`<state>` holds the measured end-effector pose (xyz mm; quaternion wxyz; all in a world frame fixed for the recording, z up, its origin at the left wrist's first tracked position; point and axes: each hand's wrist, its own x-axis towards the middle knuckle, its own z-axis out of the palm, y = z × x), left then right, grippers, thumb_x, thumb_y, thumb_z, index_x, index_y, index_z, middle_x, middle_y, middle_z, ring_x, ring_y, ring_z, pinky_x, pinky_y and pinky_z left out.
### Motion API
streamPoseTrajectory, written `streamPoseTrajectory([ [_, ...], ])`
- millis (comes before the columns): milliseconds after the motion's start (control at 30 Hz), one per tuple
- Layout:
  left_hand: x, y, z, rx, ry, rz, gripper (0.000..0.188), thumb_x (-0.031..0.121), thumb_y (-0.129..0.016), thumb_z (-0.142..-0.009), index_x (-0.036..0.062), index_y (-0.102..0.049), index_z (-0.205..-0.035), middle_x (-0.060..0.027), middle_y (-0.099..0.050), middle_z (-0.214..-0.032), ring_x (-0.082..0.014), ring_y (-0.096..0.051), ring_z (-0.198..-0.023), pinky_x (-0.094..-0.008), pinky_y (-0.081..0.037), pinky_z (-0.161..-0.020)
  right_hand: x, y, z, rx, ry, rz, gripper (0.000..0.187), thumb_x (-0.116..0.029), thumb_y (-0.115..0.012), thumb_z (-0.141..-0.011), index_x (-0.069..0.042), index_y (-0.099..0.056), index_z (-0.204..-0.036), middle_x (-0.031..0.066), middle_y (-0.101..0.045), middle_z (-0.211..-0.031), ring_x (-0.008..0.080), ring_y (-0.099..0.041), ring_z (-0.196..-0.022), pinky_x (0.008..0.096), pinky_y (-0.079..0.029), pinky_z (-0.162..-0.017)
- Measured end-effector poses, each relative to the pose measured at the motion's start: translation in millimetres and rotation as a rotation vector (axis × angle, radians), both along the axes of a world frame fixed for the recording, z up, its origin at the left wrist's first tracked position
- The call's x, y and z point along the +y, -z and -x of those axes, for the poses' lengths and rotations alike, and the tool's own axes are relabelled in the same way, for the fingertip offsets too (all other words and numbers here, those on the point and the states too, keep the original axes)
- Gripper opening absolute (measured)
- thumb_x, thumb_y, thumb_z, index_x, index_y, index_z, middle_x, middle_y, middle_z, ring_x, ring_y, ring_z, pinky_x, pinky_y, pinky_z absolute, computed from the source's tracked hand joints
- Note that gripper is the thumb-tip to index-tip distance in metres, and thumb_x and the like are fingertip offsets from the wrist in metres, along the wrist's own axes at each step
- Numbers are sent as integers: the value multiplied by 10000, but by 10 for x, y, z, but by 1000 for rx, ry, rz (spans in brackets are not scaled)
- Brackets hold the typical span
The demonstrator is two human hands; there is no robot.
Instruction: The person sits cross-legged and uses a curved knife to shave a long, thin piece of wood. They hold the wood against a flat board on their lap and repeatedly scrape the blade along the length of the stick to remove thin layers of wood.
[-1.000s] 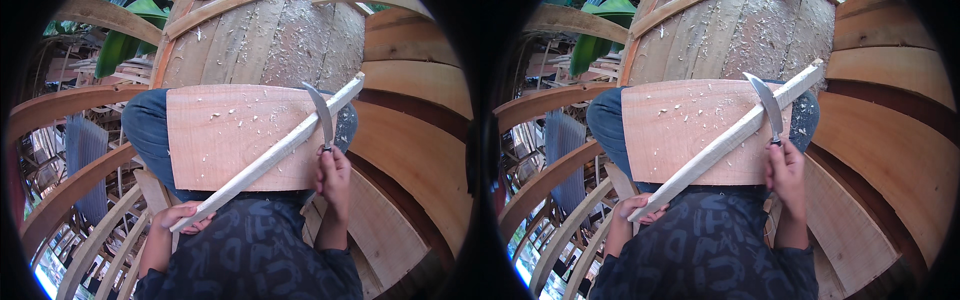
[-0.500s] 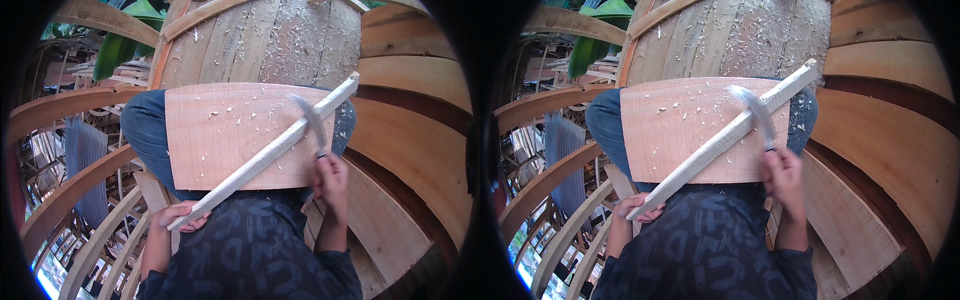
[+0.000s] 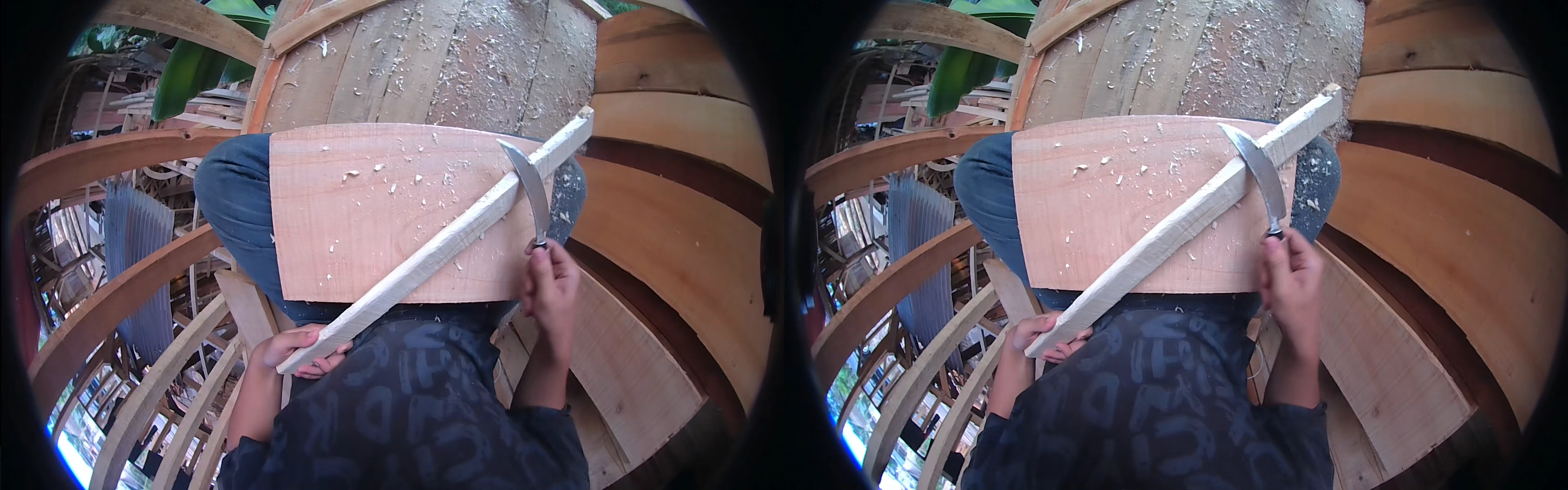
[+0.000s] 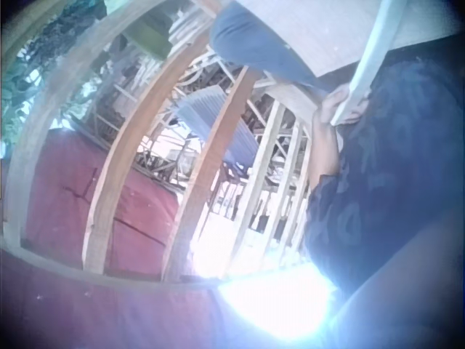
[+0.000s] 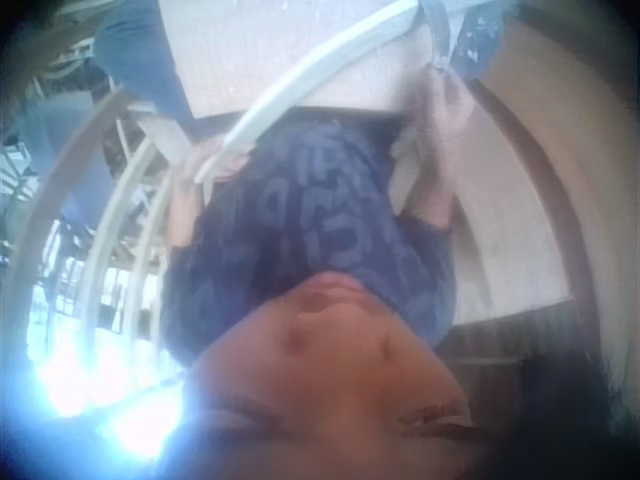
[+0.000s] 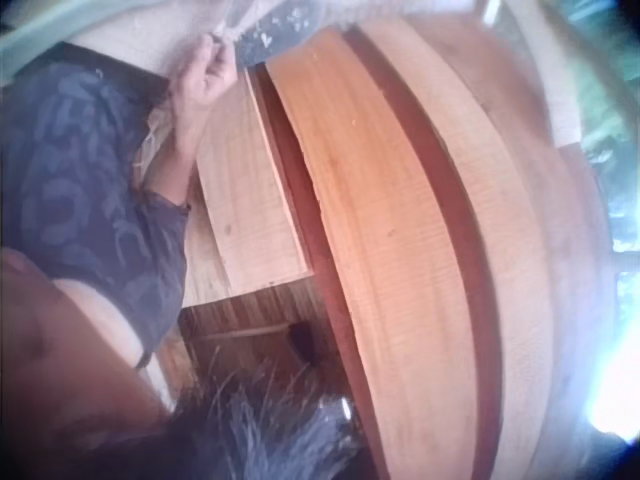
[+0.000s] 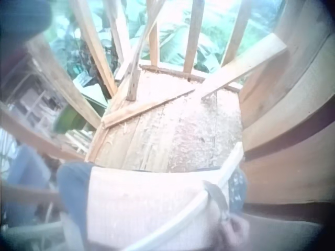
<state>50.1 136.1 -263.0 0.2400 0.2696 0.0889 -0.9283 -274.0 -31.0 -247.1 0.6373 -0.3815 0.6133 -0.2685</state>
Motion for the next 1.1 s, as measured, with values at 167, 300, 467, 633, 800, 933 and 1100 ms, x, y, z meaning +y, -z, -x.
streamPoseTrajectory([
  [167, 81, 35, -3, 113, -60, 14, 583, 463, -552, -845, -64, -400, -1045, -38, -415, -687, -40, -383, -438, -166, -302, -355, -52, 125, 127, 210, 94, 240, 165, -193, -496, -935, -36, -532, -898, -24, -423, -514, 31, -331, -335, 193, -242, -310],
  [300, 112, 82, -42, 160, -85, -26, 594, 478, -554, -841, -58, -393, -1042, -35, -413, -680, -36, -381, -426, -159, -297, -351, -172, 36, 165, 254, 279, 524, 161, -190, -495, -936, -33, -529, -934, -18, -434, -524, 30, -334, -334, 184, -247, -313],
  [467, 97, 89, -13, 147, -63, 3, 602, 491, -554, -836, -48, -384, -1042, -32, -411, -674, -34, -378, -422, -160, -299, -354, -21, -123, 52, -87, -147, -90, 148, -168, -511, -923, -24, -541, -933, -19, -447, -526, 31, -358, -342, 178, -267, -325],
  [633, 79, 85, -23, 112, -55, 5, 618, 496, -550, -834, -58, -384, -1050, -32, -413, -673, -36, -378, -421, -161, -304, -354, 39, -75, -108, -161, -227, -192, 135, -136, -531, -910, -7, -555, -943, -20, -470, -534, 30, -379, -360, 191, -282, -336],
  [800, 129, 118, -30, 125, -87, 3, 630, 487, -547, -838, -81, -400, -1067, -34, -416, -682, -39, -383, -428, -162, -303, -355, -18, -55, -116, -81, -21, -88, 136, -151, -524, -916, -17, -551, -911, -27, -458, -525, 35, -383, -357, 189, -274, -327],
  [933, 150, 72, -5, 117, -90, -6, 616, 483, -545, -838, -75, -393, -1049, -33, -419, -682, -40, -389, -433, -161, -300, -354, -84, -47, -28, -8, -10, -73, 151, -173, -519, -920, -25, -547, -909, -33, -450, -506, 36, -376, -350, 194, -271, -321],
  [1100, 146, 92, -27, 129, -99, -9, 620, 490, -540, -837, -78, -392, -1037, -40, -419, -680, -44, -391, -432, -162, -301, -353, -31, 11, -32, -68, -92, 7, 185, -194, -474, -935, -21, -532, -906, -19, -435, -503, 40, -348, -318, 193, -252, -294],
])
